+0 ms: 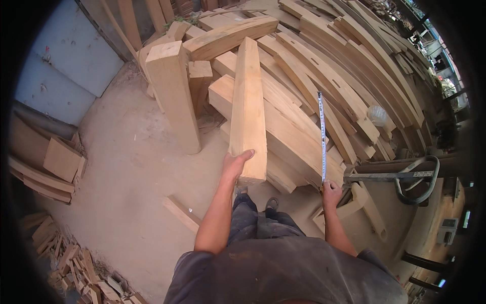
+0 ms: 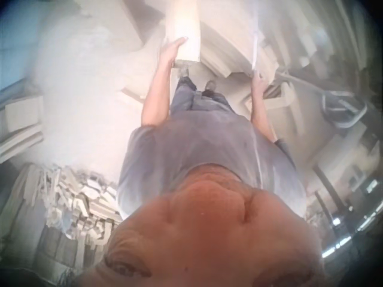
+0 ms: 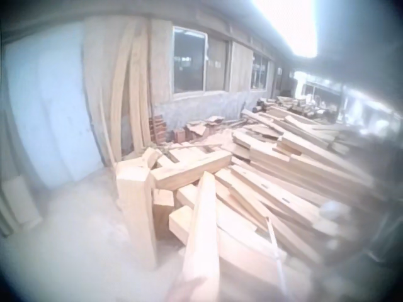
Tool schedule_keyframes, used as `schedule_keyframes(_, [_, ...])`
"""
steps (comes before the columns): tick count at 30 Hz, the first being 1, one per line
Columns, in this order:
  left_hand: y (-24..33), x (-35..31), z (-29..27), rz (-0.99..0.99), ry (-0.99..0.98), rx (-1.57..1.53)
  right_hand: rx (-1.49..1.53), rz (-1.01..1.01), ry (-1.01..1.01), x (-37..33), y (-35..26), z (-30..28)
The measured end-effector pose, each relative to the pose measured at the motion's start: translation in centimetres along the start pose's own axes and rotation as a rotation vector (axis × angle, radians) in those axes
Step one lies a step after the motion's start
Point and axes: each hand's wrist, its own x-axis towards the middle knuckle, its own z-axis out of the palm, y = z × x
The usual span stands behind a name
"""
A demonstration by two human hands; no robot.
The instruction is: The person repeatedly picks up wooden planks from a large pile, measures their length with a tape measure, and places them back. The person handles several planks one at a time, extending the tape measure along each piece before returning it to the pile.
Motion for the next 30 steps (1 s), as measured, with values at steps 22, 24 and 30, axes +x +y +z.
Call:
schedule_keyframes(22, [-9.9, -0.6, 10.0, -0.098, 0.216, 0.003, 0.063, 0.377, -0.063, -8.0, 10.1, -16.1])
schedule_keyframes(24, [-10.8, -0.2, 9.7, -0.077, 0.246, -0.016, 0.063, 0.354, -0.133, -7.1, 10.3, -16.1])
schedule_keyframes(30, [-9.9, -1.5, 10.5, -0.006, 0.228, -0.03, -0.217, -0.144, -0.253, -3.9, 8.9, -15.1])
